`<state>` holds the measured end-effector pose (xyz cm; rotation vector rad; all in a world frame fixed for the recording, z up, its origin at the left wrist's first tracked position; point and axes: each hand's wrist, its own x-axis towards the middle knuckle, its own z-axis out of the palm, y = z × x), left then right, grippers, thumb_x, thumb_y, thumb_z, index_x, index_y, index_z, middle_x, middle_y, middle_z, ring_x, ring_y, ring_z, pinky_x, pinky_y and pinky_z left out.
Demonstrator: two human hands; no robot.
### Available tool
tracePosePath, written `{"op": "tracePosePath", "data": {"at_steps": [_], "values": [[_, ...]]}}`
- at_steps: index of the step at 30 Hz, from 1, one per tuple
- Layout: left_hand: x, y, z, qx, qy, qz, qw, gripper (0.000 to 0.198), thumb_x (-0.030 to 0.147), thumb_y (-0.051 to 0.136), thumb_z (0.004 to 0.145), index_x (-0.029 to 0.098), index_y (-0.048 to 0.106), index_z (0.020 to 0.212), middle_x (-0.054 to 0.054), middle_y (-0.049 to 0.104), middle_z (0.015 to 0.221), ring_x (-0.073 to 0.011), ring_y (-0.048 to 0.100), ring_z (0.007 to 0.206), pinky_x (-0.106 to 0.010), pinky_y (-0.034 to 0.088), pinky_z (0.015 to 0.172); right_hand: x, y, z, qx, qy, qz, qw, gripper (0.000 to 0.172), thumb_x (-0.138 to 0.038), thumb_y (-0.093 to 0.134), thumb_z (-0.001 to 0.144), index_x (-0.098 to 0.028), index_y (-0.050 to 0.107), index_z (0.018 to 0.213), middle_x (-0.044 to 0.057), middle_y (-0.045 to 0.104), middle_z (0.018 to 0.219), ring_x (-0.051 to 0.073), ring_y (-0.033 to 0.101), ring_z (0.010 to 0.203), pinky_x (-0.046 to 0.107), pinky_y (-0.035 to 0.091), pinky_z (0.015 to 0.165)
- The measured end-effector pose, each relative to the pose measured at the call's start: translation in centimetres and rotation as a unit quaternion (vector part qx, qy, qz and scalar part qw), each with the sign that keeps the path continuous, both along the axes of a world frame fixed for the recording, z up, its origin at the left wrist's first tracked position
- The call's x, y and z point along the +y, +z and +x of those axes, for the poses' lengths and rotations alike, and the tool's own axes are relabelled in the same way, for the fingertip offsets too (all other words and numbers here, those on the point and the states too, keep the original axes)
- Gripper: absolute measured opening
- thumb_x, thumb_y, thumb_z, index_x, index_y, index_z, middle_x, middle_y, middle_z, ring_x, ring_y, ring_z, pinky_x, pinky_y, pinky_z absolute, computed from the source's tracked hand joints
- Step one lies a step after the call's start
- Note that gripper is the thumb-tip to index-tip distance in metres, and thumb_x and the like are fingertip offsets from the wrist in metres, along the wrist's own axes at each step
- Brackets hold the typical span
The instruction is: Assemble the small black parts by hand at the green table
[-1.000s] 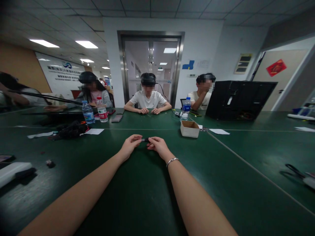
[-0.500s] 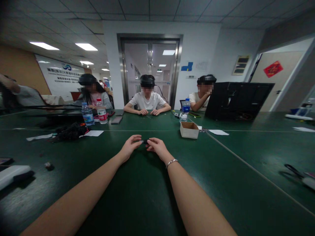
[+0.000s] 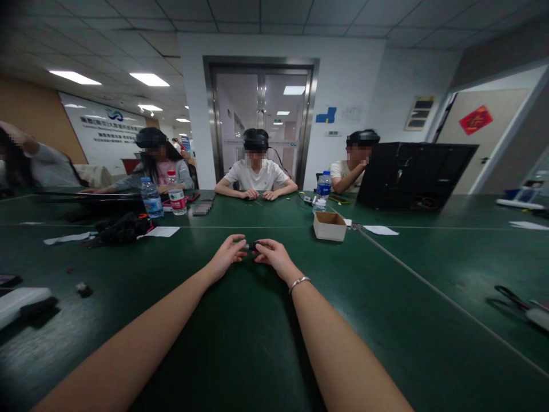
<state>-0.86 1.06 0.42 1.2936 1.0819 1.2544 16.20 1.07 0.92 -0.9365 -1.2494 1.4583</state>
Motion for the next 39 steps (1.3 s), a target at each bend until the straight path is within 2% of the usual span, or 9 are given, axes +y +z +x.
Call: {"op": "tracePosePath", "data": {"at_steps": [2,5,12,21,27,30,33,36,39], "values": [[0.19,-0.08,0.1,0.013,0.001,-0.029,0.999,0.028,0.038,0.052,0.083,0.014,0.054,0.097,-0.004,0.061,0.075,-0.0103,0.058,0.059,-0.02,0.038,0.05,0.02,0.01,0.03,-0.002,0.001,0.002,1.0,0.024,-0.02,0.065,0.077,-0.012,0.06,0.099,0.006,0.069,0.079,0.008,0.062,0.054,0.022,0.055,0.062],[0.23,-0.26,0.12,0.026,-0.004,0.003,1.0,0.021,0.034,0.055,0.082,0.014,0.054,0.087,-0.002,0.059,0.07,-0.0102,0.057,0.059,-0.02,0.037,0.05,0.22,-0.13,0.05,-0.005,-0.002,0.002,1.0,0.024,-0.019,0.066,0.076,-0.012,0.06,0.099,0.006,0.069,0.079,0.008,0.061,0.054,0.022,0.055,0.062],[0.05,-0.59,-0.15,0.0,0.006,0.077,0.997,0.039,0.018,0.071,0.064,0.017,0.056,0.1,-0.003,0.061,0.087,-0.0126,0.06,0.076,-0.027,0.047,0.072,0.4,-0.38,0.09,-0.003,0.0,0.003,1.0,0.026,-0.022,0.069,0.075,-0.013,0.06,0.098,0.005,0.069,0.077,0.008,0.062,0.054,0.022,0.055,0.062],[-0.31,-0.34,-0.38,0.013,-0.023,0.09,0.996,0.024,0.024,0.071,0.065,0.016,0.064,0.086,-0.006,0.065,0.09,-0.0173,0.06,0.086,-0.034,0.044,0.086,0.32,-0.41,0.08,-0.003,0.003,0.004,1.0,0.024,-0.02,0.067,0.076,-0.013,0.061,0.097,0.005,0.07,0.077,0.008,0.062,0.054,0.022,0.055,0.061],[-0.51,0.26,-0.38,-0.04,-0.024,0.045,0.998,0.032,0.033,0.073,0.064,0.017,0.064,0.089,-0.006,0.065,0.091,-0.0163,0.061,0.086,-0.03,0.044,0.081,0.12,-0.16,0.14,-0.003,0.011,0.002,1.0,0.027,-0.022,0.069,0.074,-0.013,0.061,0.098,0.006,0.07,0.078,0.009,0.063,0.056,0.022,0.055,0.063],[-0.18,0.31,-0.26,-0.087,-0.006,-0.022,0.996,0.032,0.041,0.066,0.071,0.016,0.061,0.091,-0.006,0.064,0.089,-0.014,0.062,0.077,-0.026,0.045,0.07,-0.01,-0.05,0.17,-0.003,0.01,0.006,1.0,0.029,-0.023,0.069,0.073,-0.013,0.061,0.099,0.006,0.07,0.079,0.008,0.062,0.056,0.022,0.055,0.064],[0.15,0.08,-0.14,-0.068,-0.01,-0.06,0.996,0.032,0.044,0.061,0.076,0.013,0.059,0.085,-0.006,0.063,0.08,-0.0114,0.06,0.064,-0.023,0.043,0.059,0.01,-0.11,0.18,-0.003,0.009,0.01,1.0,0.029,-0.024,0.071,0.072,-0.015,0.062,0.098,0.005,0.07,0.081,0.008,0.062,0.056,0.023,0.055,0.065],[0.24,-0.29,-0.19,-0.044,-0.017,-0.046,0.998,0.028,0.04,0.063,0.076,0.013,0.058,0.081,-0.004,0.062,0.074,-0.0103,0.059,0.061,-0.021,0.041,0.056,0.06,-0.2,0.19,-0.005,0.011,0.016,1.0,0.028,-0.023,0.071,0.072,-0.015,0.063,0.097,0.006,0.07,0.085,0.008,0.062,0.056,0.024,0.056,0.065],[-0.01,-0.42,-0.43,-0.047,-0.026,0.0,0.999,0.027,0.033,0.071,0.069,0.014,0.06,0.085,-0.004,0.064,0.079,-0.0117,0.06,0.071,-0.023,0.045,0.065,0.08,-0.2,0.21,-0.002,0.006,0.013,1.0,0.027,-0.022,0.07,0.072,-0.016,0.063,0.097,0.005,0.07,0.085,0.008,0.062,0.056,0.024,0.056,0.064]]}}
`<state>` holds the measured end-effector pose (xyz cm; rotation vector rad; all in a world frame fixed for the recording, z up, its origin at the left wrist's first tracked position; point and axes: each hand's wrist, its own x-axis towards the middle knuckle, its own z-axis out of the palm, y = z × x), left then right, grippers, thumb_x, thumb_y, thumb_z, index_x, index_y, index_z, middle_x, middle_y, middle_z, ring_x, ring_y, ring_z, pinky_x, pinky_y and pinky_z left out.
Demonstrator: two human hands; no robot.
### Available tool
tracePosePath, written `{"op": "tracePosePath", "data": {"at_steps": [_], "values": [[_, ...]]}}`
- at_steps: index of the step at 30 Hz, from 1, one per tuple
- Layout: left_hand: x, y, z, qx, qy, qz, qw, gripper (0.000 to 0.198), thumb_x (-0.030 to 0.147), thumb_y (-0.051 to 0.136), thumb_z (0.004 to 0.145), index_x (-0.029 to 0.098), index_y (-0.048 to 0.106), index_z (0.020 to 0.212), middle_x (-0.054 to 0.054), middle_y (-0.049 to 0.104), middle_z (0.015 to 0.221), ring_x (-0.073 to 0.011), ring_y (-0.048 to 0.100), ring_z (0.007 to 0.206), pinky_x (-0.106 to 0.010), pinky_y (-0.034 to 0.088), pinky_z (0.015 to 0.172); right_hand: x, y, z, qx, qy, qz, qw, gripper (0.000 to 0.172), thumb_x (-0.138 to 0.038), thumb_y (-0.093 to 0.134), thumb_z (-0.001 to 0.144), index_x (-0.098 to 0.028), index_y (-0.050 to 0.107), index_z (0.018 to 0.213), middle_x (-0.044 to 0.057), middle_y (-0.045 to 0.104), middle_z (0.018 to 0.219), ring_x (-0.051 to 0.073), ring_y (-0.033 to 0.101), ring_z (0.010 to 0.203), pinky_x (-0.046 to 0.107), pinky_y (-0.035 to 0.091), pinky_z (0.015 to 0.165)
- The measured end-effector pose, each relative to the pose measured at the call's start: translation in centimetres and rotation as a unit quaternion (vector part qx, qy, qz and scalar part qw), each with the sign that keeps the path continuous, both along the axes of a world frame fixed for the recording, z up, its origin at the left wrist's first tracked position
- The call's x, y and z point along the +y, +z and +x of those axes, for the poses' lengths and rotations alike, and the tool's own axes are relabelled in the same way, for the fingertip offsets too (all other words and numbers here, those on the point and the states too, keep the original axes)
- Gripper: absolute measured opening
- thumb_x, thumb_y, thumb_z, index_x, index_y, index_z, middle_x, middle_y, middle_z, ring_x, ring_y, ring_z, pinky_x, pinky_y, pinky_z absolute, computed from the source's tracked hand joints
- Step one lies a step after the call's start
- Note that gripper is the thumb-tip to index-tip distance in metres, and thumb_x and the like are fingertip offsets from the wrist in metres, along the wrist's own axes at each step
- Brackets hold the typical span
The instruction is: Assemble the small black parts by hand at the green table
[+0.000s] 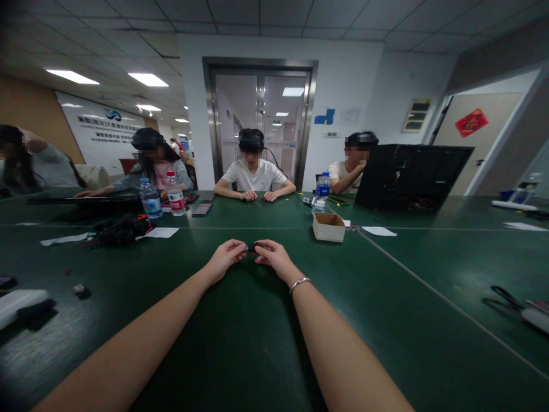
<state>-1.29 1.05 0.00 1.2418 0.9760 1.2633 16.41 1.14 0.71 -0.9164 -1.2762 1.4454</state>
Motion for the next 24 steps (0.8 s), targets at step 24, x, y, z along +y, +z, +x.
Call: {"op": "tracePosePath", "data": {"at_steps": [24], "values": [[-0.42,0.29,-0.38,0.049,-0.006,0.073,0.996,0.038,0.025,0.076,0.061,0.017,0.063,0.096,-0.008,0.065,0.099,-0.0163,0.062,0.088,-0.03,0.047,0.082,0.02,0.07,-0.01,0.018,0.008,-0.008,1.0,0.025,-0.02,0.069,0.073,-0.017,0.062,0.096,0.004,0.069,0.086,0.007,0.061,0.055,0.023,0.056,0.064]]}}
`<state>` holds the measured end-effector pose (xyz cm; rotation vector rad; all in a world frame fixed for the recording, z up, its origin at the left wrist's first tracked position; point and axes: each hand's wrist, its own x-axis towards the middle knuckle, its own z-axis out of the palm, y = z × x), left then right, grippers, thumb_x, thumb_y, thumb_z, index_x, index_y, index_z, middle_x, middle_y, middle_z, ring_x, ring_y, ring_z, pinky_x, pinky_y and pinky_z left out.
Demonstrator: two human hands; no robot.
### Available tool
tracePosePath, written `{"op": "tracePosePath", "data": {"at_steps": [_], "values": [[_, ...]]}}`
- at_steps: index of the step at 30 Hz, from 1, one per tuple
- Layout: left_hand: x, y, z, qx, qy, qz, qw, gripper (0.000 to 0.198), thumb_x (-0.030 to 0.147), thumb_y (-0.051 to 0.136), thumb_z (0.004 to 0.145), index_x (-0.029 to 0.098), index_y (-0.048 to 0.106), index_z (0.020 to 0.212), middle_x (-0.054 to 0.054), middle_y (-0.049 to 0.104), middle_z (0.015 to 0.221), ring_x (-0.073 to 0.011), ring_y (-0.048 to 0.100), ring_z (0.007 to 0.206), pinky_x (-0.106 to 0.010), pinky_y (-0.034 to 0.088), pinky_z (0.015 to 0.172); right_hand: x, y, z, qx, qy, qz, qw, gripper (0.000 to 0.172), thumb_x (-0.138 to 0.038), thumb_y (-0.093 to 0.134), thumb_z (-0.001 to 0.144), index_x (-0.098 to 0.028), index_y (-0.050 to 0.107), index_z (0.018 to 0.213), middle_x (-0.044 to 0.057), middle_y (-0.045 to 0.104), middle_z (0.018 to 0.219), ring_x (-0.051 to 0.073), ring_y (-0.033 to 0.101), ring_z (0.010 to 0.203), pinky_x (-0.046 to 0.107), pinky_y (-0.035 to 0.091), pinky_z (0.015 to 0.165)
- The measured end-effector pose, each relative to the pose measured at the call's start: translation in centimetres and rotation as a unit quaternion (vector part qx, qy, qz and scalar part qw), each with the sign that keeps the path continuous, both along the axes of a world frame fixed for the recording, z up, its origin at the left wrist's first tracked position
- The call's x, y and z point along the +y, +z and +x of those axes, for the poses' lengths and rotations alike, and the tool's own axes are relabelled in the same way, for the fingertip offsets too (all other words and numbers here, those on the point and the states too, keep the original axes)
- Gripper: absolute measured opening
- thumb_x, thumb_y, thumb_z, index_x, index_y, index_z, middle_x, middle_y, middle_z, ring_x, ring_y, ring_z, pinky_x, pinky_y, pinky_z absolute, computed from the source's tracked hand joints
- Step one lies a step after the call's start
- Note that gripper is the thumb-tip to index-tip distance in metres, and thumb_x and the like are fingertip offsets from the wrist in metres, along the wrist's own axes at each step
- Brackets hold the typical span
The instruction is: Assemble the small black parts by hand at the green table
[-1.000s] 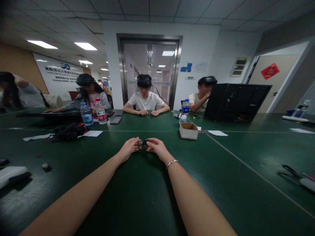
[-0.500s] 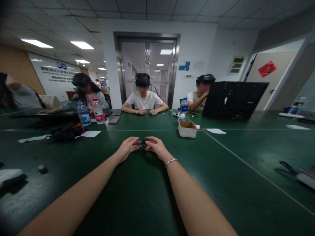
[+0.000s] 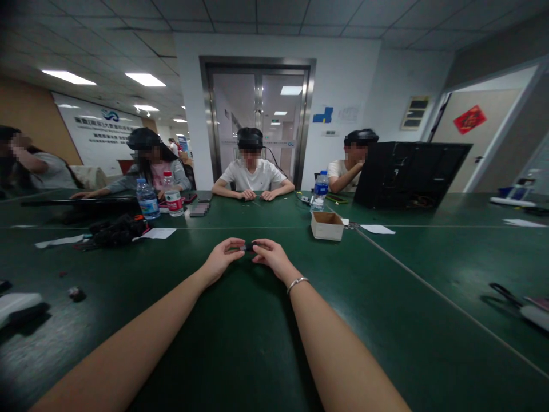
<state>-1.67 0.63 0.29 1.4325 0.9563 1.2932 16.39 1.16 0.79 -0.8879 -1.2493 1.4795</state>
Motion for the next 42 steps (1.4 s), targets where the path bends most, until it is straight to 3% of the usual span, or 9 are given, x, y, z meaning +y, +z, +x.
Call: {"op": "tracePosePath", "data": {"at_steps": [2,5,8,10,14,18,28,32,42], "values": [[0.2,-0.1,0.2,0.014,0.013,-0.016,1.0,0.03,0.036,0.071,0.067,0.015,0.064,0.087,-0.006,0.066,0.084,-0.0144,0.061,0.077,-0.027,0.047,0.072,0.0,0.0,0.0,-0.005,0.009,0.003,1.0,0.026,-0.021,0.069,0.073,-0.017,0.062,0.098,0.004,0.069,0.087,0.007,0.061,0.055,0.024,0.056,0.065],[0.4,-0.2,0.7,0.049,0.047,-0.061,0.996,0.042,0.055,0.055,0.076,0.014,0.061,0.072,-0.004,0.06,0.063,-0.0121,0.056,0.056,-0.024,0.043,0.054,0.1,0.1,0.1,-0.01,0.012,0.007,1.0,0.027,-0.021,0.069,0.072,-0.017,0.062,0.098,0.004,0.07,0.088,0.007,0.061,0.055,0.024,0.056,0.065],[0.1,-0.2,1.1,0.087,0.051,-0.034,0.994,0.04,0.056,0.053,0.077,0.017,0.059,0.081,-0.002,0.061,0.068,-0.0116,0.056,0.052,-0.023,0.04,0.049,0.0,0.2,0.1,-0.004,0.003,0.004,1.0,0.027,-0.021,0.069,0.072,-0.017,0.062,0.098,0.004,0.069,0.088,0.008,0.061,0.054,0.024,0.055,0.063],[-0.1,-0.2,1.1,0.108,0.048,-0.007,0.993,0.034,0.052,0.057,0.075,0.019,0.059,0.085,-0.001,0.062,0.074,-0.0115,0.057,0.054,-0.023,0.041,0.049,-0.1,0.2,0.0,-0.002,0.003,0.001,1.0,0.028,-0.022,0.069,0.072,-0.016,0.062,0.099,0.005,0.07,0.089,0.008,0.062,0.055,0.023,0.055,0.063],[-0.1,-0.3,1.0,0.148,0.083,-0.001,0.986,0.041,0.055,0.046,0.081,0.017,0.058,0.069,-0.002,0.058,0.066,-0.0119,0.055,0.051,-0.024,0.041,0.048,-0.2,0.2,0.0,-0.003,0.006,0.003,1.0,0.028,-0.021,0.07,0.071,-0.016,0.063,0.097,0.005,0.07,0.089,0.008,0.062,0.056,0.023,0.055,0.063],[-0.1,-0.2,0.9,0.151,0.067,0.023,0.986,0.033,0.051,0.055,0.077,0.018,0.06,0.079,-0.003,0.06,0.081,-0.0115,0.057,0.056,-0.023,0.042,0.049,0.0,0.0,0.1,0.003,0.001,-0.002,1.0,0.029,-0.022,0.072,0.069,-0.017,0.064,0.096,0.005,0.07,0.088,0.008,0.062,0.056,0.022,0.054,0.061],[0.1,0.2,0.8,0.143,0.028,-0.047,0.988,0.042,0.055,0.045,0.08,0.016,0.06,0.07,-0.004,0.061,0.07,-0.0131,0.056,0.058,-0.024,0.041,0.052,-0.1,0.2,0.1,-0.002,0.009,-0.006,1.0,0.028,-0.021,0.07,0.07,-0.016,0.063,0.097,0.005,0.07,0.09,0.007,0.062,0.057,0.022,0.054,0.064],[0.3,-0.1,0.6,0.111,0.009,-0.033,0.993,0.035,0.052,0.055,0.075,0.018,0.06,0.078,-0.003,0.064,0.081,-0.0123,0.057,0.06,-0.023,0.04,0.052,-0.2,0.3,0.1,-0.002,0.013,-0.001,1.0,0.028,-0.021,0.07,0.07,-0.016,0.063,0.097,0.005,0.069,0.09,0.007,0.061,0.057,0.021,0.054,0.063],[0.7,-0.3,0.3,0.106,-0.014,-0.056,0.993,0.038,0.05,0.052,0.077,0.014,0.059,0.072,-0.004,0.062,0.073,-0.0115,0.056,0.061,-0.023,0.042,0.057,-0.1,0.2,0.2,0.001,0.014,-0.004,1.0,0.03,-0.023,0.072,0.068,-0.016,0.063,0.096,0.004,0.069,0.089,0.007,0.061,0.057,0.022,0.053,0.064]]}}
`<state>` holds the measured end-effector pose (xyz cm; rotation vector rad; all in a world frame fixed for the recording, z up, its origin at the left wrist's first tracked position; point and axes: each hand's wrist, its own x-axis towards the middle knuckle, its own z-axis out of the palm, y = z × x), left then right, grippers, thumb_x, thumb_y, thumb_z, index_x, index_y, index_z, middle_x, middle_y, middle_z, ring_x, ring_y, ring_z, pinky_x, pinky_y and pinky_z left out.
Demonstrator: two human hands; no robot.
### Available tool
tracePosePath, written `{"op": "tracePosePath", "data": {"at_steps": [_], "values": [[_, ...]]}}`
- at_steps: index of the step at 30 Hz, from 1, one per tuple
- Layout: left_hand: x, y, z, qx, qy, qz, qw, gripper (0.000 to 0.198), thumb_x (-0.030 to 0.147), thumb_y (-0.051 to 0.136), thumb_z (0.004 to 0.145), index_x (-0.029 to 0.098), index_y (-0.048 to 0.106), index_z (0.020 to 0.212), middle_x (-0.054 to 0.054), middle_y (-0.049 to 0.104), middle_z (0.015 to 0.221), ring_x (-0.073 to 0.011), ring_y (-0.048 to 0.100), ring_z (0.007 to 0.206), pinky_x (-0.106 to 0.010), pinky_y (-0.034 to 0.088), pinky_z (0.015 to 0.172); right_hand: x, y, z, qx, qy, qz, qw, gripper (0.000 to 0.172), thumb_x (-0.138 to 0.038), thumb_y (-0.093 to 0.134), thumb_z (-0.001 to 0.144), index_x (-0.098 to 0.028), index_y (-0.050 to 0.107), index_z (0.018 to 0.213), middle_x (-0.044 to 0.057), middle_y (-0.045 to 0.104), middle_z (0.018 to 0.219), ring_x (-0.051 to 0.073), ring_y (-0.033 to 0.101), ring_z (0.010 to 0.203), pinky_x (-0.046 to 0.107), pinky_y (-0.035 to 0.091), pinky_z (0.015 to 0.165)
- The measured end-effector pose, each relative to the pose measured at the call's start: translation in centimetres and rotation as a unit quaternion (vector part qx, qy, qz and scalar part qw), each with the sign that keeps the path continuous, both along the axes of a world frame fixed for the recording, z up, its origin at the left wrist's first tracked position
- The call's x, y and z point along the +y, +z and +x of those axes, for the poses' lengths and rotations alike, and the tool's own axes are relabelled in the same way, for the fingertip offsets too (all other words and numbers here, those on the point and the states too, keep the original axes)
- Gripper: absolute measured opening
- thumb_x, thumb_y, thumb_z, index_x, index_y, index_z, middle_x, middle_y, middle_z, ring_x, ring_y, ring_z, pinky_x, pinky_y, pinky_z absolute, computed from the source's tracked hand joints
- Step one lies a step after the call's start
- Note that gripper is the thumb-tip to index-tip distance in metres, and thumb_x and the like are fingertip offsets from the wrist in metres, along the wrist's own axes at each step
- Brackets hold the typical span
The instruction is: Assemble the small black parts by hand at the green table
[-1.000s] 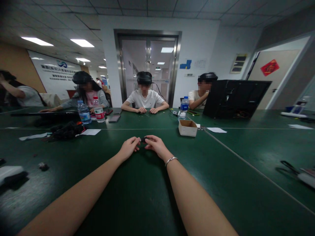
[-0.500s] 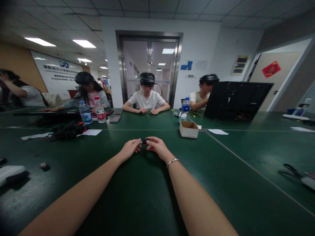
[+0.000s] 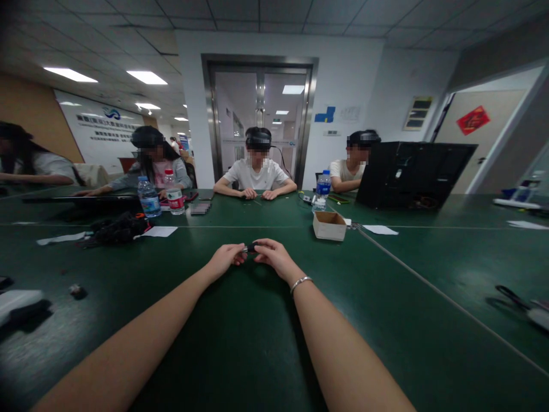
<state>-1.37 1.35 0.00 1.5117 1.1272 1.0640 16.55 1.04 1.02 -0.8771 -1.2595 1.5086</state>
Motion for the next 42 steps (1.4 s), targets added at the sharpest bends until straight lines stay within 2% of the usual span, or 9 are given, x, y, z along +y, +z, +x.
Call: {"op": "tracePosePath", "data": {"at_steps": [4,9,19,23,26,28,32,39,42], "values": [[0.2,-0.2,-0.1,-0.013,0.017,-0.003,1.0,0.035,0.048,0.055,0.075,0.014,0.06,0.08,-0.004,0.063,0.08,-0.0116,0.057,0.061,-0.024,0.043,0.057,-0.1,0.2,-0.1,0.003,-0.001,0.001,1.0,0.027,-0.023,0.071,0.068,-0.016,0.064,0.094,0.003,0.069,0.087,0.007,0.061,0.056,0.022,0.053,0.065],[0.5,-0.5,-0.2,-0.016,0.011,-0.006,1.0,0.04,0.053,0.054,0.075,0.014,0.059,0.075,-0.004,0.062,0.075,-0.012,0.057,0.061,-0.025,0.043,0.058,-0.2,0.1,-0.1,-0.004,-0.003,-0.001,1.0,0.026,-0.023,0.07,0.068,-0.017,0.064,0.093,0.003,0.069,0.084,0.007,0.061,0.056,0.022,0.053,0.065],[0.4,-0.3,-0.1,-0.018,0.004,-0.008,1.0,0.028,0.043,0.06,0.072,0.016,0.057,0.076,-0.003,0.063,0.078,-0.0116,0.058,0.063,-0.025,0.044,0.059,-0.1,0.2,0.1,-0.01,-0.006,-0.007,1.0,0.027,-0.023,0.07,0.067,-0.017,0.063,0.092,0.002,0.068,0.084,0.007,0.061,0.057,0.022,0.052,0.065],[0.5,-0.5,-0.1,-0.009,0.007,-0.005,1.0,0.032,0.046,0.053,0.076,0.015,0.058,0.073,-0.005,0.063,0.074,-0.0132,0.058,0.064,-0.027,0.045,0.061,0.3,-0.3,0.0,-0.035,0.003,0.019,0.999,0.028,-0.022,0.07,0.063,-0.018,0.061,0.089,0.0,0.066,0.083,0.008,0.06,0.058,0.023,0.051,0.064],[0.5,-0.5,-0.1,0.02,0.007,0.006,1.0,0.033,0.047,0.051,0.077,0.015,0.058,0.073,-0.004,0.063,0.073,-0.014,0.059,0.065,-0.027,0.046,0.062,0.3,-0.6,-0.5,-0.114,0.007,0.082,0.99,0.028,-0.025,0.07,0.062,-0.018,0.056,0.086,-0.002,0.063,0.073,0.009,0.058,0.057,0.025,0.048,0.061],[0.2,-0.5,-0.1,0.058,0.009,0.033,0.998,0.034,0.046,0.048,0.079,0.015,0.059,0.072,-0.003,0.062,0.071,-0.0139,0.058,0.065,-0.027,0.045,0.062,0.1,-0.6,-1.0,-0.201,-0.016,0.166,0.965,0.026,-0.029,0.069,0.065,-0.018,0.055,0.085,-0.002,0.062,0.072,0.011,0.057,0.061,0.027,0.047,0.062],[-0.5,-0.1,-0.1,0.118,0.02,0.077,0.99,0.037,0.046,0.041,0.083,0.016,0.06,0.075,-0.002,0.061,0.069,-0.0132,0.055,0.063,-0.025,0.043,0.06,-1.1,-0.2,-2.0,-0.367,-0.059,0.314,0.873,0.021,-0.032,0.062,0.076,-0.02,0.058,0.093,0.001,0.065,0.087,0.015,0.059,0.081,0.029,0.045,0.073],[-1.4,0.5,0.3,0.229,0.031,0.121,0.965,0.041,0.042,0.032,0.088,0.016,0.063,0.081,-0.005,0.064,0.077,-0.0157,0.057,0.07,-0.027,0.043,0.065,-2.6,1.1,-2.1,-0.581,-0.073,0.4,0.705,0.015,-0.027,0.052,0.086,-0.019,0.055,0.098,0.007,0.064,0.096,0.018,0.058,0.085,0.028,0.041,0.073],[-2.3,0.8,0.6,0.29,0.056,0.175,0.939,0.044,0.04,0.026,0.091,0.017,0.062,0.081,-0.007,0.062,0.082,-0.0174,0.056,0.078,-0.029,0.043,0.073,-2.8,1.2,-2.0,-0.621,-0.084,0.414,0.66,0.013,-0.025,0.049,0.087,-0.018,0.056,0.096,0.008,0.063,0.097,0.02,0.056,0.088,0.03,0.04,0.077]]}}
